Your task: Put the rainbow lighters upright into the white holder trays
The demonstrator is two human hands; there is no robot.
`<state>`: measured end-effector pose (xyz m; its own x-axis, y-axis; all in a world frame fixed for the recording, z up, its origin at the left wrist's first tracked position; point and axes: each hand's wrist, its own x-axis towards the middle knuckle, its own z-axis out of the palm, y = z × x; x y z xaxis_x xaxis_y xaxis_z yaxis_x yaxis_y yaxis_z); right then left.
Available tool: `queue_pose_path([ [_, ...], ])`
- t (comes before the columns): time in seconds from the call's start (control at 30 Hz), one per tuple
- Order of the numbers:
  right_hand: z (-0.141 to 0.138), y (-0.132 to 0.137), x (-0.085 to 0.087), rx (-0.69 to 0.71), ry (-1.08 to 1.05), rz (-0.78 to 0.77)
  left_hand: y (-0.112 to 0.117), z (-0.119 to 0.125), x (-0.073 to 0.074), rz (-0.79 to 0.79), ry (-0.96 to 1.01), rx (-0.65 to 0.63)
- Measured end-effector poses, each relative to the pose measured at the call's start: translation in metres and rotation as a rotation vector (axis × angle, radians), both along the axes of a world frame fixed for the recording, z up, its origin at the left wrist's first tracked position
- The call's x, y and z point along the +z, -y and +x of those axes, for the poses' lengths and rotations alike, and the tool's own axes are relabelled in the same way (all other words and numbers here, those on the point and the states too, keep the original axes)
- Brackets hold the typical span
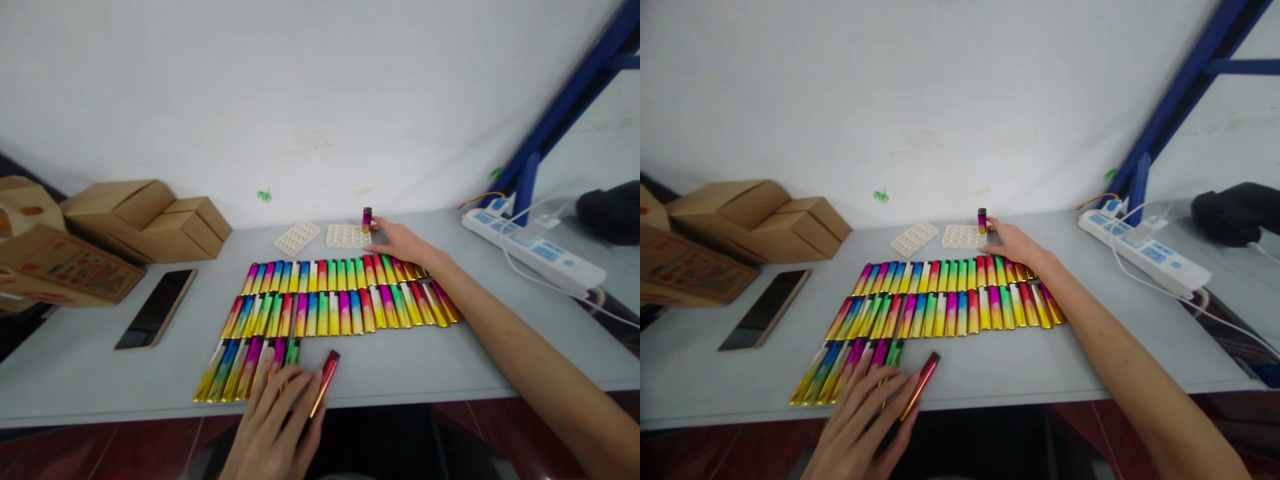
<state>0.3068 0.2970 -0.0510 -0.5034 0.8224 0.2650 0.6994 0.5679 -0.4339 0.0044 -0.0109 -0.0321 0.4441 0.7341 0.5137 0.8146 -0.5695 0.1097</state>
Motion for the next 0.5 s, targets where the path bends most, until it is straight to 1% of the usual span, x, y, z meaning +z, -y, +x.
queue_pose_path([
  [0.07, 0.0, 0.0, 0.0, 0.005, -0.008, 0.002, -0.002, 0.0, 0.0, -0.006, -0.004, -0.034],
  [0.13, 0.0, -0.001, -0.001, 0.008, -0.013, 0.004, -0.006, -0.001, 0.001, 0.01, 0.046, -0.065],
  [0.2, 0.0, -0.001, -0.001, 0.008, -0.012, 0.005, -0.012, -0.001, 0.006, 0.006, 0.176, -0.05],
  [0.23, 0.0, -0.001, -0.001, 0.008, -0.01, 0.006, -0.016, 0.0, 0.01, -0.037, 0.26, -0.019],
  [0.27, 0.0, -0.001, -0.001, 0.007, -0.009, 0.008, -0.021, 0.001, 0.016, -0.112, 0.358, 0.025],
  [0.3, 0.0, -0.001, -0.001, 0.008, -0.009, 0.012, -0.027, 0.002, 0.023, -0.221, 0.468, 0.074],
  [0.37, 0.0, -0.001, -0.002, 0.014, -0.011, 0.023, -0.039, 0.005, 0.038, -0.504, 0.726, 0.143],
  [0.43, -0.001, -0.001, -0.003, 0.018, -0.019, 0.032, -0.053, 0.009, 0.054, -0.748, 1.032, 0.157],
  [0.5, -0.001, -0.001, -0.003, 0.013, -0.027, 0.028, -0.066, 0.011, 0.066, -0.914, 1.311, 0.138],
])
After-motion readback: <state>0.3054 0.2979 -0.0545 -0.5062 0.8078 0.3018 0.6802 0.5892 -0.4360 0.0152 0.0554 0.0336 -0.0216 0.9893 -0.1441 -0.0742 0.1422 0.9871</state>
